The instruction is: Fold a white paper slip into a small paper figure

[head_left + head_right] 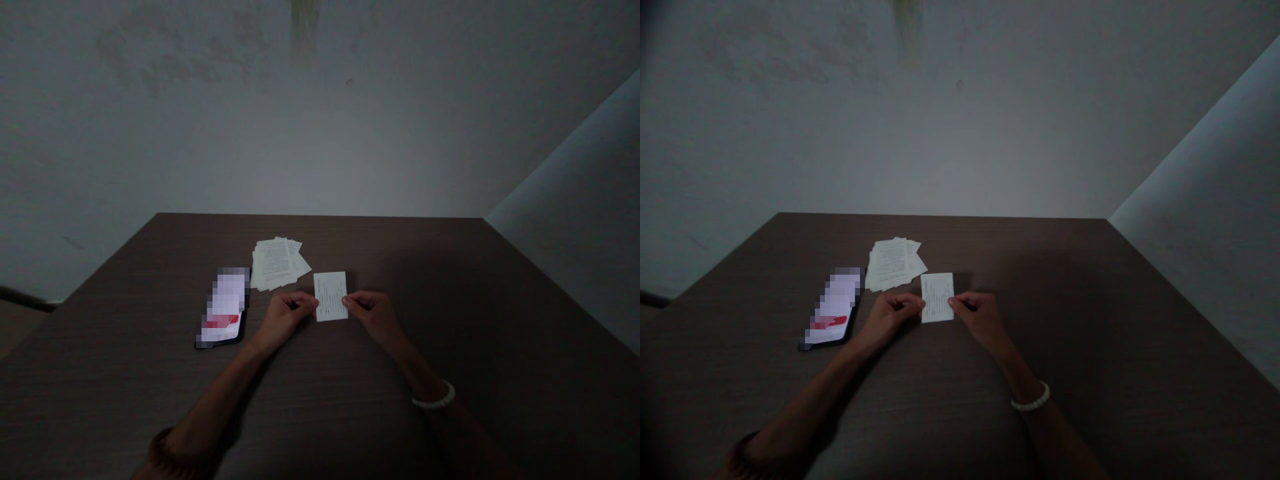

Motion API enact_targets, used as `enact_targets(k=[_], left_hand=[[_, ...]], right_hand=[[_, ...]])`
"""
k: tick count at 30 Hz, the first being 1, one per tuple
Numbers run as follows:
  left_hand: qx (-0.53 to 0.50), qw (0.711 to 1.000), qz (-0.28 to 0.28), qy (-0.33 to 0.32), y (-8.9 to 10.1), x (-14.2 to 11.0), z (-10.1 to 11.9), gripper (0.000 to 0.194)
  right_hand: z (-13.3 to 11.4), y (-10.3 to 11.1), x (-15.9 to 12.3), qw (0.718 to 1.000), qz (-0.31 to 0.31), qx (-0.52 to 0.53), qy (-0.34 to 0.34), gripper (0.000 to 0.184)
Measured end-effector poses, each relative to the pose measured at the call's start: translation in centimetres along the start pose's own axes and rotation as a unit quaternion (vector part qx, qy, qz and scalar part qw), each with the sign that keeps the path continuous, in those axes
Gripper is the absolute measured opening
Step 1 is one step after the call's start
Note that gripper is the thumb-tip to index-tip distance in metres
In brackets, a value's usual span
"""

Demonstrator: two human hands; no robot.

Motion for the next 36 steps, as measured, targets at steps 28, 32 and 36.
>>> enact_targets(k=[28, 32, 36], left_hand=[[0.106, 0.993, -0.055, -0.001, -0.38, -0.26, 0.41, 0.035], [0.110, 0.992, -0.056, 0.008, -0.21, -0.19, 0.01, 0.036], [0.119, 0.991, -0.066, -0.003, -0.15, -0.18, -0.03, 0.036]], right_hand=[[-0.42, -0.09, 0.05, 1.000, 0.007, -0.008, -0.006, 0.027], [-0.41, -0.15, 0.05, 1.000, 0.001, -0.007, -0.010, 0.028], [-0.43, -0.23, -0.02, 1.000, 0.013, -0.007, -0.013, 0.026]])
Point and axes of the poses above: each hand's wrist, its own x-axis towards the middle knuckle, its own y-axis out of the back of the hand, z = x × y, the point moved 2 cm from there along x, towards the middle knuckle, and after that the axes turned 5 degrees about -z, right-handed, at the moved point
